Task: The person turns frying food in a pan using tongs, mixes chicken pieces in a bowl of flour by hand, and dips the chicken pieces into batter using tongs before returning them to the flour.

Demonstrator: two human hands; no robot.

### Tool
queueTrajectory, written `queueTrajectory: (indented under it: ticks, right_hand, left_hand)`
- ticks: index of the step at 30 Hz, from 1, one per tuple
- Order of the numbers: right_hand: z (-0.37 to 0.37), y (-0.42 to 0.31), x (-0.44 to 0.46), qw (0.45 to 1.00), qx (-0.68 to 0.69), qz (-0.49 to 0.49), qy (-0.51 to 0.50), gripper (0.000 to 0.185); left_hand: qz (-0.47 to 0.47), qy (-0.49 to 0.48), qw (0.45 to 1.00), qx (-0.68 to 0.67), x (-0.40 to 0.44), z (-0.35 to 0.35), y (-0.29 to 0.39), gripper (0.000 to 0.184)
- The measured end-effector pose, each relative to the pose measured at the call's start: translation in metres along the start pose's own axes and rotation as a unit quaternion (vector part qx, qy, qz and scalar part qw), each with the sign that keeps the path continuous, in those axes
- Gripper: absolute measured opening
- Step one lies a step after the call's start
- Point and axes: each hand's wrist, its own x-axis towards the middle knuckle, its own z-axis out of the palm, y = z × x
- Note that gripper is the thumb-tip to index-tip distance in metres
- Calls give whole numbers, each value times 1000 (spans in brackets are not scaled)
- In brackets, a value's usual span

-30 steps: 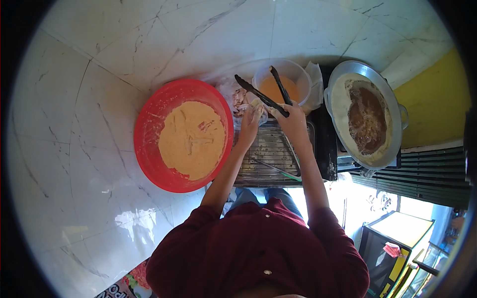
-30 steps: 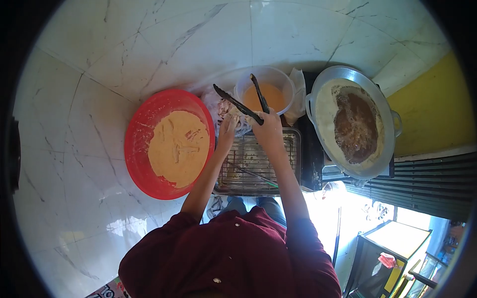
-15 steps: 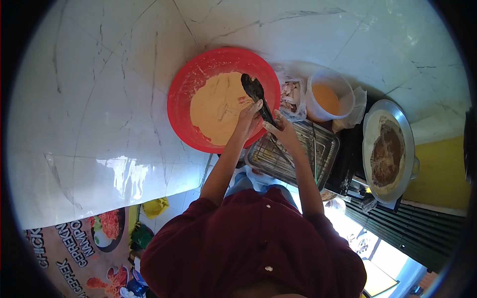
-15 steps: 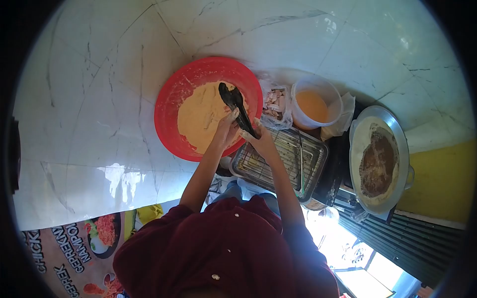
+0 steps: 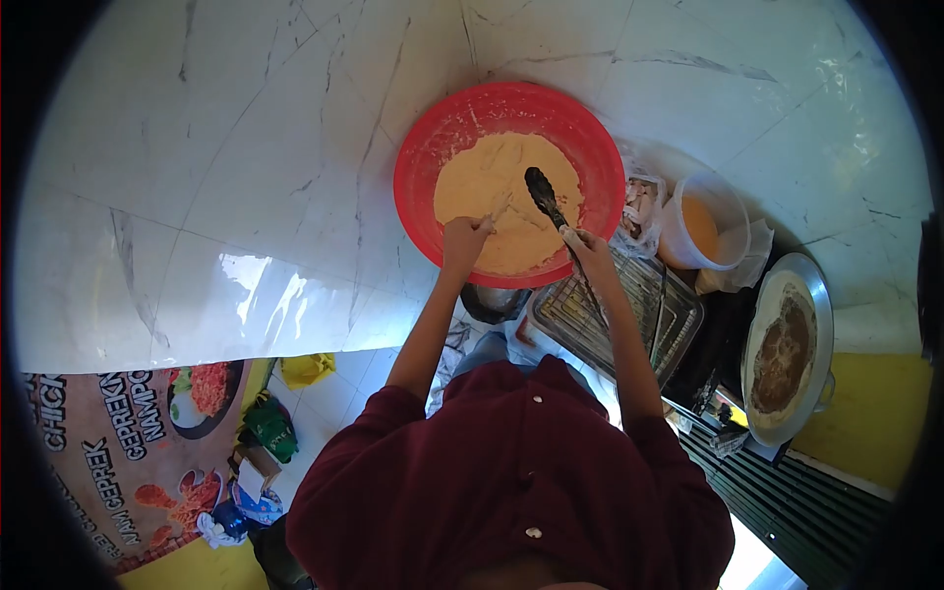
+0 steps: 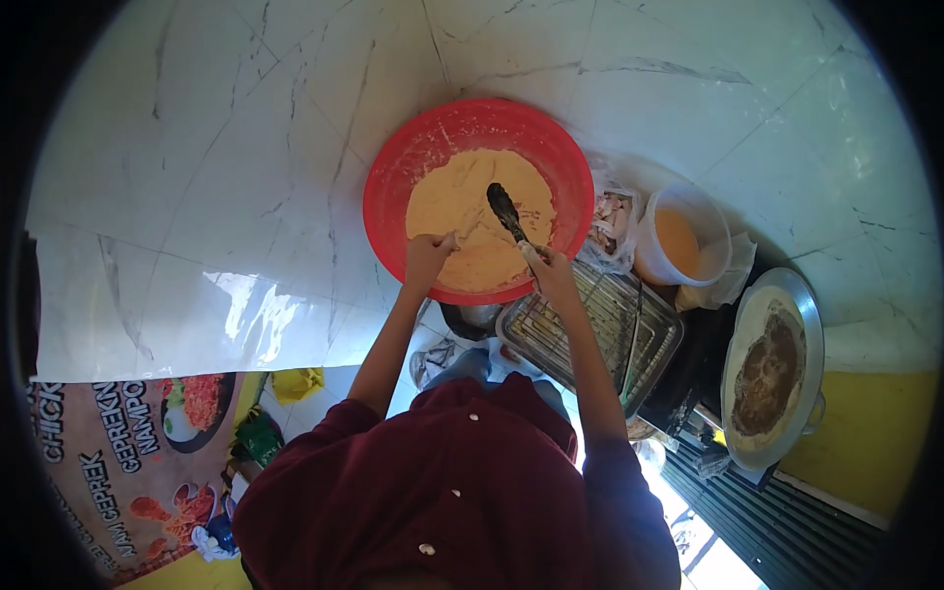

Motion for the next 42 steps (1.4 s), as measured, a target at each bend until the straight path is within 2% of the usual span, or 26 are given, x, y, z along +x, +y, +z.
queueTrajectory:
  ticks: [1, 2, 3, 7, 8, 12, 14, 15, 17, 18, 20, 21, 23, 24, 26, 27, 29, 33, 35, 38, 42]
  right_hand:
    - [-1, 3, 4, 1000, -1, 0, -2, 40]
    - [-1, 8, 10, 998, -57, -11, 12, 42]
    - [3, 4, 12, 993, -113, -23, 28, 44]
    - [12, -11, 15, 985, -170, 8, 22, 47]
    - [13, -11, 19, 978, -206, -22, 38, 46]
    - [17, -18, 29, 939, -329, -72, 74, 43]
    - [13, -13, 40, 930, -356, -62, 58, 42]
    - [8, -11, 45, 921, -383, -56, 44, 40]
    - [-3, -9, 52, 908, -410, -54, 57, 40]
    - [-4, -12, 52, 895, -438, -58, 67, 40]
    - [-10, -21, 51, 888, -454, -56, 46, 40]
    - [-13, -28, 50, 881, -469, -61, 27, 39]
    - [-15, -33, 48, 861, -506, -56, 13, 39]
    - [-17, -34, 49, 840, -541, -54, -3, 38]
    - [-20, -26, 51, 823, -564, -72, -10, 37]
    - [-21, -24, 51, 806, -584, -91, -16, 36]
    - [-21, -22, 51, 794, -599, -99, -28, 35]
    - [-15, -17, 56, 761, -639, -94, -65, 31]
    - [-13, -16, 59, 757, -642, -101, -66, 30]
    - [-9, -14, 62, 756, -643, -103, -67, 28]
    - [-7, -12, 65, 757, -644, -90, -65, 27]
  left_hand:
    - [-26, -8, 998, 61, 5, -12, -2, 34]
    - [-51, -16, 991, 122, 10, -21, -3, 32]
    - [-51, -15, 991, 122, 14, -28, -7, 32]
    - [-25, -53, 976, 211, 32, -42, -18, 31]
    - [-11, -60, 971, 232, 38, -43, -21, 32]
    - [43, -73, 984, 157, 54, -30, -59, 34]
    - [181, 44, 980, 75, 58, -19, -75, 30]
    - [180, 39, 980, 75, 58, -20, -67, 30]
    - [-26, -63, 984, 162, 56, -26, -38, 26]
    - [-28, -69, 984, 161, 59, -26, -37, 26]
    - [-70, -155, 956, 238, 68, -26, -38, 32]
    - [-70, -159, 956, 236, 70, -21, -46, 32]
    - [41, -124, 983, 126, 72, -11, -67, 36]
    - [41, -125, 984, 124, 71, -10, -67, 36]
    - [171, -38, 968, 177, 70, -9, -65, 38]
    - [171, -39, 969, 176, 72, -9, -62, 38]
    - [-13, -90, 980, 179, 75, -10, -57, 35]
    - [-11, -123, 965, 230, 71, -16, -48, 31]
    - [57, -96, 972, 206, 70, -14, -55, 26]
    - [62, -69, 981, 172, 75, -9, -63, 25]
    - [37, -82, 983, 161, 74, -11, -60, 26]
